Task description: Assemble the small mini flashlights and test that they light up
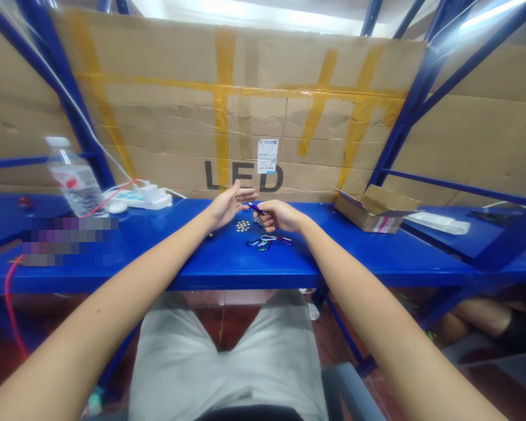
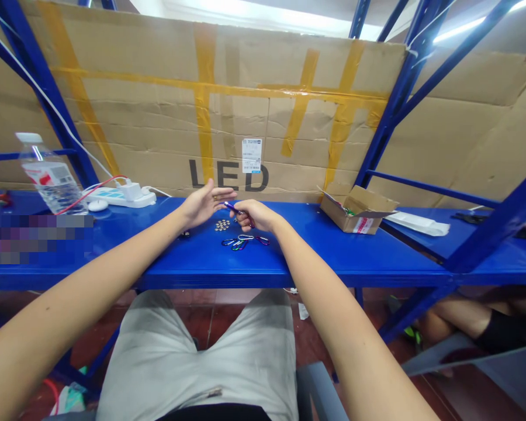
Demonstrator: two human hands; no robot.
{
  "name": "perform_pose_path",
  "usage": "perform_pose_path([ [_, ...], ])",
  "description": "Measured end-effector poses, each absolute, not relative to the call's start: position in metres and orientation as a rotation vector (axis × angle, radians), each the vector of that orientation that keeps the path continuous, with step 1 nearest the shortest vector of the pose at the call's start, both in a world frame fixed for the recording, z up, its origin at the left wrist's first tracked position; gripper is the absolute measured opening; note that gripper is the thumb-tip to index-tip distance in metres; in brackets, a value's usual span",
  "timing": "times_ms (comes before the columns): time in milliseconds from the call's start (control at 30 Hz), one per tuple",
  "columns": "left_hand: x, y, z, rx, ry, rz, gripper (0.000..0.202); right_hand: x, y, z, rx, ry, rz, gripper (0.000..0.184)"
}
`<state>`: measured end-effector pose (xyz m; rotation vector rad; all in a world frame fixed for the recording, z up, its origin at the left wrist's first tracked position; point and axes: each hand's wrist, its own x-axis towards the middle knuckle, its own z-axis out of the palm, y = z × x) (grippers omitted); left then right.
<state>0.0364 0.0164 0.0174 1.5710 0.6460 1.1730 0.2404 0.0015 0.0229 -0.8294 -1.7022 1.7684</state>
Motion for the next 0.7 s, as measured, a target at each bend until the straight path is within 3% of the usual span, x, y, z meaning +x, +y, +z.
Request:
perform_pose_path([
  [200, 0.0304, 0.016, 0.0211, 1.36, 0.475, 1.1, 0.088, 0.2409, 0.0024, 0.0187, -0.815, -1.795, 1.576, 0.014],
  [700, 0.0362, 0.0141, 0.0176, 1.449, 0.653, 1.138, 0.096, 0.2367, -0.0011, 0.0151, -0.769, -1.92, 1.49, 0.016],
])
